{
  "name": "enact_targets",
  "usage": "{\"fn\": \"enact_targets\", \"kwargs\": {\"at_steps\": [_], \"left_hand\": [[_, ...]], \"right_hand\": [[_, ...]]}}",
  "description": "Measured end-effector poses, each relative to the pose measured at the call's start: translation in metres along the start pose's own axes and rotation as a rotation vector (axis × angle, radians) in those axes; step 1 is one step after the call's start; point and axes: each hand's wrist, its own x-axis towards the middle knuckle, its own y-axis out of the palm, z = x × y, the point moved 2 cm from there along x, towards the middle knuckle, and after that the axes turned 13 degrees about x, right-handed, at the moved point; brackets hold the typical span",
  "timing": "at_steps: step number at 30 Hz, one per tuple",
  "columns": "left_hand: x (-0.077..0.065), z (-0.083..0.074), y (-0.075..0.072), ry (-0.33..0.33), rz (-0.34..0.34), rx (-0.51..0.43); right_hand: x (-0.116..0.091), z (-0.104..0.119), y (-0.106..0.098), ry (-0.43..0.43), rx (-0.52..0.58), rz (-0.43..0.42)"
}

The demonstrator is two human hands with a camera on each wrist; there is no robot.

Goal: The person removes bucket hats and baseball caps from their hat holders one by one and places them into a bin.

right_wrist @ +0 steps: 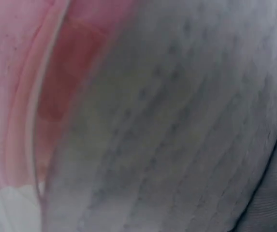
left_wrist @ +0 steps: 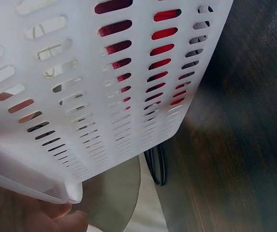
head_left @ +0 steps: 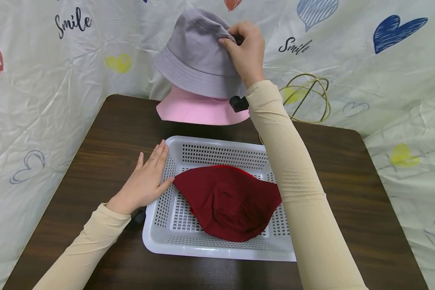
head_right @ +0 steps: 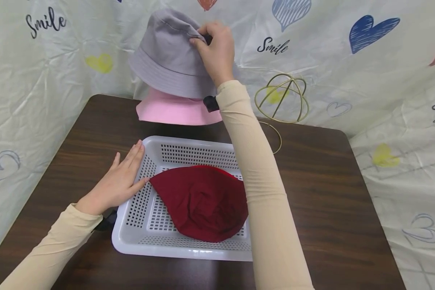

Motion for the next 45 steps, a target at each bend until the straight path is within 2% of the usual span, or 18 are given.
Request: {"fn": "enact_targets", "kwargs": {"at_steps": [8,11,17,28,36,39,45], "left_hand": [[0.000,0.001,0.000,-0.001,0.002,0.004],[0.000,0.001,0.000,-0.003,0.004,0.004],[0.001,0.000,0.001,-0.002,0.003,0.002],[0.001,0.000,0.001,0.002,0.005,-0.004],[0.002,0.001,0.001,0.005,-0.022,-0.005],[0.002,0.000,0.001,0.008,-0.021,-0.010],[0.002,-0.001,0.000,0.006,-0.015,-0.011]], "right_hand": [[-0.005,0.012,-0.014,-0.103,-0.025,-0.087],[-0.006,0.016,-0.021,-0.109,-0.004,-0.131],[-0.012,0.026,-0.036,-0.118,0.137,-0.169],[-0.049,0.060,-0.059,-0.185,0.328,-0.196],[-0.054,0.056,-0.078,-0.375,0.449,-0.225],[-0.062,0.059,-0.084,-0.371,0.440,-0.217],[-0.089,0.070,-0.093,-0.351,0.281,-0.169]]}}
